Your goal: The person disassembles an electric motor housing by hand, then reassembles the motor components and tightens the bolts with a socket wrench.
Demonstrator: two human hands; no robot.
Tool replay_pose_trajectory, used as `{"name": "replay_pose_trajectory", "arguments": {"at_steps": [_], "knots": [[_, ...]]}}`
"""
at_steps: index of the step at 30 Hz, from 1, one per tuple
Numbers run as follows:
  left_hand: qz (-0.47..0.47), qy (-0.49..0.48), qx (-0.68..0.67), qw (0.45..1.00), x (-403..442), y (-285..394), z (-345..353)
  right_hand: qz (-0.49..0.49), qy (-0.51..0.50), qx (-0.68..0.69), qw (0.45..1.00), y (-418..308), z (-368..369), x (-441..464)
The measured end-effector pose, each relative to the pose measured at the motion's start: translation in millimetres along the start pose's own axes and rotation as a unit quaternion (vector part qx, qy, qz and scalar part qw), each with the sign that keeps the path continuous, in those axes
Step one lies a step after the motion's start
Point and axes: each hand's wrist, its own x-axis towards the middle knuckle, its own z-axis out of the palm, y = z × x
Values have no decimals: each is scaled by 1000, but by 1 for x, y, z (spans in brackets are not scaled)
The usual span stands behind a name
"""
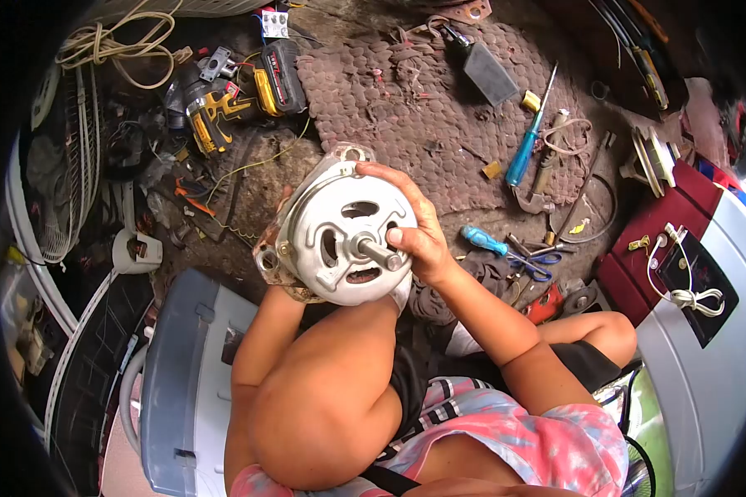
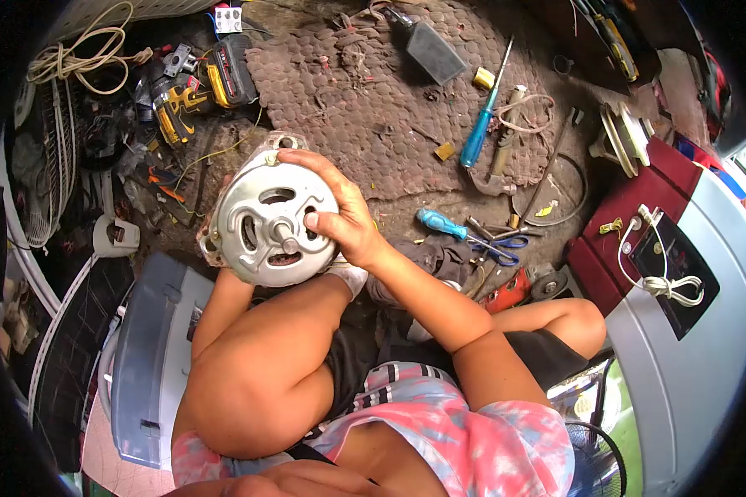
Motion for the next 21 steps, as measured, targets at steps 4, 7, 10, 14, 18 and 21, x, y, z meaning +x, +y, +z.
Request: {"name": "replay_pose_trajectory", "arguments": {"at_steps": [4, 7, 10, 14, 18, 21], "knots": [[-2, -4, 0, 1000, 1, 1, 5, 9, 36, 33, 999, 2, -2, -5], [-6, -4, 3, 1000, 2, 3, 4, 11, 61, 29, 998, 7, -3, -7], [-7, -3, 7, 1000, 1, 5, 5, 5, 69, 29, 997, 10, -4, -8], [-6, -3, 14, 1000, 1, 5, 6, 7, 76, 27, 997, 10, -5, -9], [-7, -1, 16, 1000, 1, 5, 6, 8, 81, 27, 996, 8, -3, -10], [-7, -2, 19, 1000, 2, 4, 7, 6, 85, 36, 996, 8, -2, -10]]}}
